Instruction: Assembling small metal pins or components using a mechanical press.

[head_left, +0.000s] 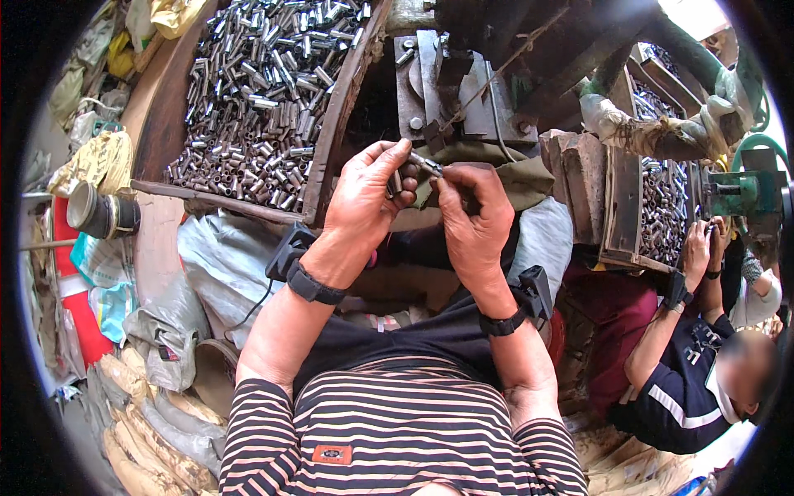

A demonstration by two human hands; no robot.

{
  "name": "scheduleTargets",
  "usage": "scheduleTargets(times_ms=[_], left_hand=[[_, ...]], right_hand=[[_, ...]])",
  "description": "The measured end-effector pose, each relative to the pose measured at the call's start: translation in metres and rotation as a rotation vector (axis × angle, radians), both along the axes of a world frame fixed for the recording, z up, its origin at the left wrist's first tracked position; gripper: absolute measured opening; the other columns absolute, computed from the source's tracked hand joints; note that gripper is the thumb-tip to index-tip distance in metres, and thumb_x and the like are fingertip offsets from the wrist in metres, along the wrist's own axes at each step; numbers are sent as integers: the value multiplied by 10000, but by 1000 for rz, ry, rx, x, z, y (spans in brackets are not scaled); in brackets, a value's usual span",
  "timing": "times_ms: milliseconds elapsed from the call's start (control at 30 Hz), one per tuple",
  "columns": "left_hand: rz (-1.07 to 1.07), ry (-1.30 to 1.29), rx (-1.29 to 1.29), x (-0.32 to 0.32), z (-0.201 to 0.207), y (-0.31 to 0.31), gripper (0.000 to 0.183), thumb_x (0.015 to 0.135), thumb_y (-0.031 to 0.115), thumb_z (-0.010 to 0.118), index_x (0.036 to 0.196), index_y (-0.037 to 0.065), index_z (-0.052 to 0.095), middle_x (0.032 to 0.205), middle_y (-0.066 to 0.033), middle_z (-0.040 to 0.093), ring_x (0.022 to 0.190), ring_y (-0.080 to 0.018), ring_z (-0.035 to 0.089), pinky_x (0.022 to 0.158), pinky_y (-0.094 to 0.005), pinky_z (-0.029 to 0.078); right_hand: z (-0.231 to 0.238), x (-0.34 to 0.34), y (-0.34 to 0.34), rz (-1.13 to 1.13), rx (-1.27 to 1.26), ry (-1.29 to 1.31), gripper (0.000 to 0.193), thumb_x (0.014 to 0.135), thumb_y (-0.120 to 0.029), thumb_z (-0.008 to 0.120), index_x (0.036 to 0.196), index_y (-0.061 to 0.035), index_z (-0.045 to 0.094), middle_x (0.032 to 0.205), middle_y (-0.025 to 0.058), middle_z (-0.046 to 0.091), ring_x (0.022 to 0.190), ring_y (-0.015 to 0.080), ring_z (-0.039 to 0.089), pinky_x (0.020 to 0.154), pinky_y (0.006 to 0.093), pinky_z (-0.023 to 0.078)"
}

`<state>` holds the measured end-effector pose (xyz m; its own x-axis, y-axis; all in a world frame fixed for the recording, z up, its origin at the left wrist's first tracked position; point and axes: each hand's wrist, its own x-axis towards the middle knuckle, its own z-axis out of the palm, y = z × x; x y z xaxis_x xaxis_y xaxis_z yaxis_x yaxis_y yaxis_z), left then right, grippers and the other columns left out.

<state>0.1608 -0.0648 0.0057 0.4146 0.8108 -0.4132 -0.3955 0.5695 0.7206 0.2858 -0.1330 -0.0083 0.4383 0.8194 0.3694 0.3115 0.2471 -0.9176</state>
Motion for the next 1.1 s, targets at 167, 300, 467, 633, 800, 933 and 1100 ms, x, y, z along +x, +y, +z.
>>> scheduleTargets(times_ms=[167, 300, 467, 633, 800, 933, 1100], left_hand=[[32, -99, -35, 4, -9, -2, 130, 897, 218, 619, 893, 98, 567, 731, 19, 597, 602, -59, 561, 519, -216, 463], [52, -80, -52, 6, -8, -4, 126, 906, 224, 603, 897, 105, 561, 747, 25, 588, 582, -64, 559, 478, -179, 444], [6, -88, -8, 6, -12, -3, 130, 914, 218, 591, 900, 91, 568, 754, 28, 584, 591, -62, 558, 498, -187, 451], [32, -30, 22, 9, -14, -3, 178, 887, 244, 630, 869, 78, 568, 711, 12, 579, 593, -73, 552, 528, -217, 463], [10, -14, 36, 7, -16, 0, 182, 889, 262, 626, 878, 88, 575, 737, 26, 586, 607, -57, 550, 526, -206, 457], [-35, -82, 35, 9, -15, 2, 179, 878, 230, 644, 897, 70, 565, 757, 9, 582, 615, -70, 551, 518, -216, 461], [-74, -114, -19, 8, -21, 2, 165, 881, 220, 641, 913, 82, 556, 764, 9, 586, 620, -74, 555, 517, -214, 467]], right_hand=[[-2, 3, -4, 1, -34, -41, 134, 808, 18, 633, 927, -10, 580, 822, 64, 593, 720, 118, 601, 648, 251, 476], [6, 9, -5, 189, -201, 787, 145, 858, -30, 621, 989, 0, 565, 845, 61, 617, 746, 132, 637, 668, 230, 513], [0, 17, -8, 222, -295, 720, 128, 860, -59, 634, 965, -5, 583, 787, 38, 638, 675, 115, 621, 635, 216, 489], [-9, 12, -8, 70, -180, 133, 108, 847, -66, 647, 927, -10, 600, 777, 28, 630, 675, 78, 566, 632, 216, 456], [0, 11, -4, 114, -222, 317, 100, 860, -62, 638, 927, -1, 596, 790, 25, 620, 675, 63, 568, 605, 193, 441], [7, 11, -1, 168, -235, 329, 92, 868, -57, 625, 929, 0, 585, 798, 24, 619, 670, 70, 585, 600, 200, 460], [3, 16, 0, 199, -271, 486, 99, 869, -57, 621, 939, 1, 583, 795, 31, 615, 663, 88, 595, 599, 219, 489]])
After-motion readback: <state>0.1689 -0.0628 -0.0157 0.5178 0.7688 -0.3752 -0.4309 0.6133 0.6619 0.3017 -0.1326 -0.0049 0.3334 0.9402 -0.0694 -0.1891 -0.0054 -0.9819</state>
